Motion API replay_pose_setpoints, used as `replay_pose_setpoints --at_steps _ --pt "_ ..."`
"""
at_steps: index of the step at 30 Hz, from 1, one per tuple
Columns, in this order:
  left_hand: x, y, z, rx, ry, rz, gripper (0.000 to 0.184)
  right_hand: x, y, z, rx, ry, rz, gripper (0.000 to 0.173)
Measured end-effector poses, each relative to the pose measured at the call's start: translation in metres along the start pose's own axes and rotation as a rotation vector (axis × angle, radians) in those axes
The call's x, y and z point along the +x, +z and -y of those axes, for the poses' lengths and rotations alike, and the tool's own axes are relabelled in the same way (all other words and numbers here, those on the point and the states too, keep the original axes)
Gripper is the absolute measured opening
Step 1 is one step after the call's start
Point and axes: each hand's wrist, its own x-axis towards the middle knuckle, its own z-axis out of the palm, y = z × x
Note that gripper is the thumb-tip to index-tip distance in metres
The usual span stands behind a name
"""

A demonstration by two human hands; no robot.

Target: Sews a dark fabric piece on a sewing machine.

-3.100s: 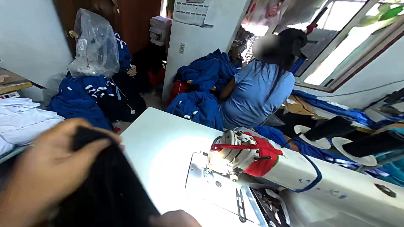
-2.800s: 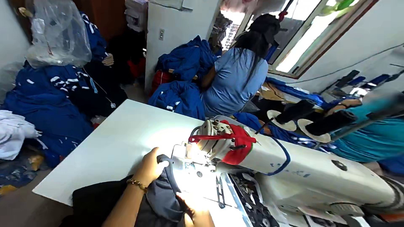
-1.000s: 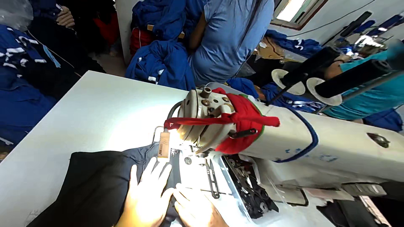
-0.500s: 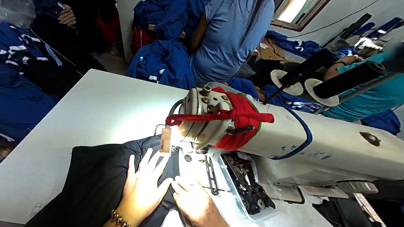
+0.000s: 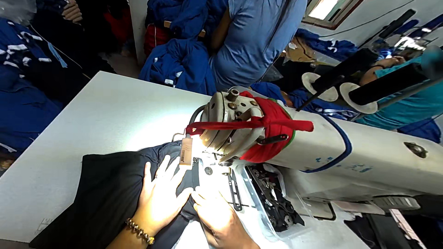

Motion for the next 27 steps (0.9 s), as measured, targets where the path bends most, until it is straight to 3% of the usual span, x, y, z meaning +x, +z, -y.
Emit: replay_pose_setpoints --at_steps 10,14,18,19,23,24,27 --pt "0.038 -0.012 0.012 -0.032 -0.020 0.145 0.060 0.026 0.016 -0.006 -0.031 0.127 -0.018 0.024" --pt "0.033 -0.015 0.027 -0.053 0.202 -0.116 0.037 0.025 0.017 0.004 -0.042 0.264 0.005 0.028" --pt "0.024 -0.051 0.046 -0.037 0.332 -0.071 0.043 0.020 0.006 0.051 -0.086 0.417 -0.067 0.031" --pt "0.023 -0.063 0.051 -0.062 0.330 -0.008 0.040 0.022 0.000 0.068 0.037 0.489 -0.004 0.030" --pt "0.033 -0.122 0.049 -0.097 0.138 0.407 0.022 0.076 -0.006 0.106 0.768 0.814 0.581 0.050" --pt "0.036 -0.132 0.044 -0.099 0.080 0.441 0.021 0.093 0.008 0.106 0.878 0.836 0.578 0.051" --pt "0.042 -0.146 0.036 -0.111 -0.013 0.525 0.018 0.127 0.065 0.106 1.437 0.872 0.257 0.055"
